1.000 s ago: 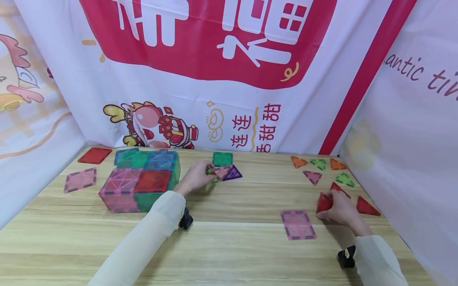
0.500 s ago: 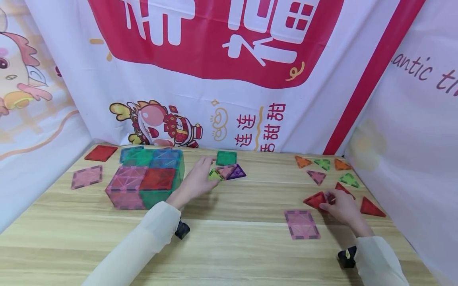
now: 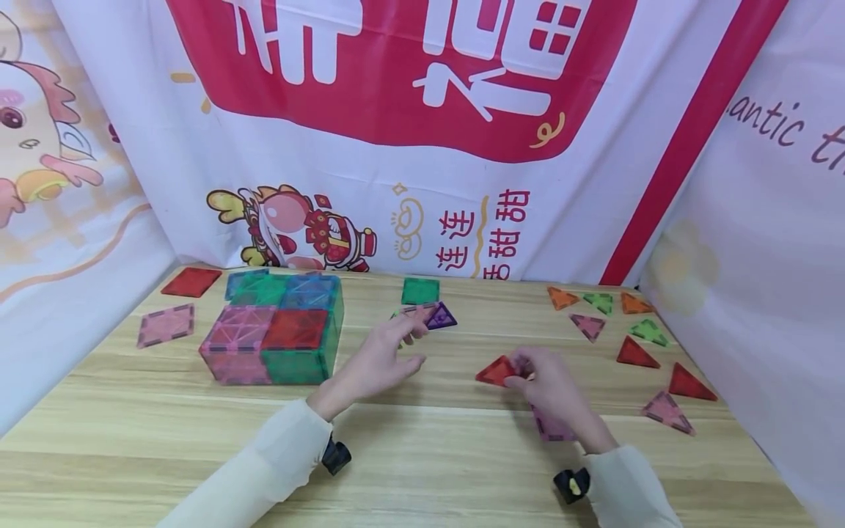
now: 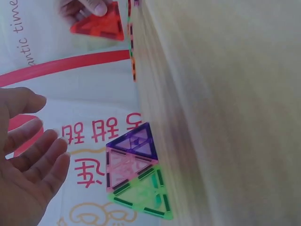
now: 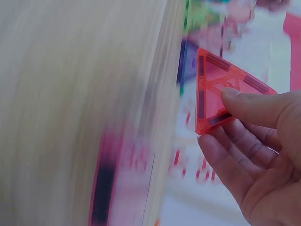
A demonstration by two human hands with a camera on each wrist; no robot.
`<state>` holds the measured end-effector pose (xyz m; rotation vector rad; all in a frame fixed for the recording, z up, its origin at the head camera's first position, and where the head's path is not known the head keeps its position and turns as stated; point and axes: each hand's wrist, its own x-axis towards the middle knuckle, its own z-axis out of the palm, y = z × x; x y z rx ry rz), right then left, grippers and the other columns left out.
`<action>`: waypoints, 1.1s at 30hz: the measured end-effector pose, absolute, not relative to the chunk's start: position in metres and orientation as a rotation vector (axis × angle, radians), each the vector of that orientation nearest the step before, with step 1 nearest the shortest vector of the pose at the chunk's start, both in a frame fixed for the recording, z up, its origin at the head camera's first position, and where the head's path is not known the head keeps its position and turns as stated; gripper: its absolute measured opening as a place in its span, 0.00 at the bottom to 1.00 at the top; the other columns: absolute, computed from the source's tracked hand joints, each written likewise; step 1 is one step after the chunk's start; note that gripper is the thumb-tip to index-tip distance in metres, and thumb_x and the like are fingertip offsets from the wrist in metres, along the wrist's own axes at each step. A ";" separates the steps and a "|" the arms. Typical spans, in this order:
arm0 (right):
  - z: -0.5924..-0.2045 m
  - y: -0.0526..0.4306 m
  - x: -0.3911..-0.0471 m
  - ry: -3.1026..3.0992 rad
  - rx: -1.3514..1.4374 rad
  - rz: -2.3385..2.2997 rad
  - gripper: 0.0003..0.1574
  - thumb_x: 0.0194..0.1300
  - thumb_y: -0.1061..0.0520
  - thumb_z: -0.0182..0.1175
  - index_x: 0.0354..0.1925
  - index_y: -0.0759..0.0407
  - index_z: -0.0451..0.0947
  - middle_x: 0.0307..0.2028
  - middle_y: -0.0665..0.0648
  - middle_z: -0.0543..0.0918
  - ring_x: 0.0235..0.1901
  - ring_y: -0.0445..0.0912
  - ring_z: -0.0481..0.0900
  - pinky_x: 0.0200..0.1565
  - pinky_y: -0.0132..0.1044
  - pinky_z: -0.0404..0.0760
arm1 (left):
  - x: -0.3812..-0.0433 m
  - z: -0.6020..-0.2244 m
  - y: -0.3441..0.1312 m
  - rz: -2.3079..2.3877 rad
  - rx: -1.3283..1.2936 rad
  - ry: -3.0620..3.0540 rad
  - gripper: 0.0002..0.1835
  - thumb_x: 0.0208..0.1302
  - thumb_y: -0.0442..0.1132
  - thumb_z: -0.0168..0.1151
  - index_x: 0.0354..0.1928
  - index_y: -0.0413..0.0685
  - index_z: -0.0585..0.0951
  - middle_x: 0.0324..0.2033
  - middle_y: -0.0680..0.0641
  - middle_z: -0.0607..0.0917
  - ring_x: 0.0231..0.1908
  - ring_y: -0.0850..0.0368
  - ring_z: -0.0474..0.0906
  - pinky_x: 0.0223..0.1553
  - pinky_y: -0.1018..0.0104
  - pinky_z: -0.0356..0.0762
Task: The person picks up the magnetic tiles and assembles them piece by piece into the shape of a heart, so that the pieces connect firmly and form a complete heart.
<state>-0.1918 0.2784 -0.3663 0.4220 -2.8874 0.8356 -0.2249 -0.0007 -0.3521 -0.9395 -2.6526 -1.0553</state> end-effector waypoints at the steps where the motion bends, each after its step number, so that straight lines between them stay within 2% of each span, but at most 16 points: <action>1: -0.366 0.271 -0.191 -2.891 0.450 0.854 0.09 0.55 0.63 0.68 0.33 0.58 0.77 0.30 0.51 0.82 0.34 0.44 0.79 0.37 0.40 0.79 | -0.223 -0.353 -0.001 -1.070 -0.952 -2.683 0.19 0.58 0.36 0.66 0.52 0.44 0.76 0.51 0.44 0.80 0.47 0.52 0.78 0.48 0.62 0.78; 5: -0.367 0.244 -0.190 -2.879 0.591 0.920 0.09 0.54 0.64 0.68 0.32 0.57 0.76 0.29 0.50 0.81 0.32 0.40 0.77 0.36 0.37 0.79 | -0.218 -0.358 0.000 -1.149 -1.011 -2.771 0.24 0.58 0.37 0.67 0.56 0.42 0.75 0.50 0.42 0.81 0.47 0.50 0.79 0.48 0.65 0.78; 9: -0.368 0.221 -0.188 -2.833 0.758 0.947 0.11 0.52 0.66 0.69 0.29 0.58 0.75 0.27 0.49 0.81 0.29 0.36 0.76 0.33 0.36 0.79 | -0.216 -0.364 0.000 -1.220 -1.088 -2.776 0.23 0.56 0.34 0.67 0.55 0.40 0.76 0.48 0.41 0.82 0.45 0.49 0.80 0.46 0.68 0.78; 16: -0.369 0.191 -0.186 -2.861 0.824 0.977 0.10 0.52 0.65 0.69 0.29 0.56 0.76 0.25 0.48 0.81 0.28 0.34 0.76 0.32 0.32 0.78 | -0.212 -0.369 -0.002 -1.282 -1.121 -2.780 0.10 0.54 0.30 0.68 0.39 0.45 0.82 0.36 0.48 0.85 0.37 0.59 0.81 0.37 0.75 0.77; 20: -0.373 0.183 -0.188 -2.836 0.861 1.008 0.10 0.51 0.66 0.69 0.29 0.58 0.76 0.25 0.49 0.81 0.27 0.34 0.76 0.32 0.32 0.79 | -0.211 -0.372 -0.004 -1.278 -1.108 -2.789 0.07 0.54 0.27 0.66 0.33 0.45 0.83 0.31 0.49 0.85 0.30 0.64 0.78 0.31 0.78 0.76; 27: -0.372 0.195 -0.189 -2.861 0.810 1.109 0.10 0.52 0.68 0.67 0.31 0.62 0.75 0.27 0.52 0.81 0.30 0.38 0.76 0.33 0.30 0.78 | -0.211 -0.375 -0.006 -1.127 -1.057 -2.849 0.06 0.54 0.30 0.68 0.30 0.47 0.82 0.28 0.52 0.83 0.27 0.65 0.73 0.30 0.76 0.73; 33: -0.356 0.245 -0.185 -2.884 0.558 1.021 0.07 0.57 0.67 0.64 0.34 0.63 0.75 0.30 0.53 0.80 0.32 0.41 0.77 0.35 0.31 0.78 | -0.214 -0.376 -0.012 -1.056 -0.995 -2.911 0.06 0.53 0.32 0.69 0.29 0.49 0.80 0.26 0.53 0.81 0.26 0.63 0.70 0.30 0.73 0.71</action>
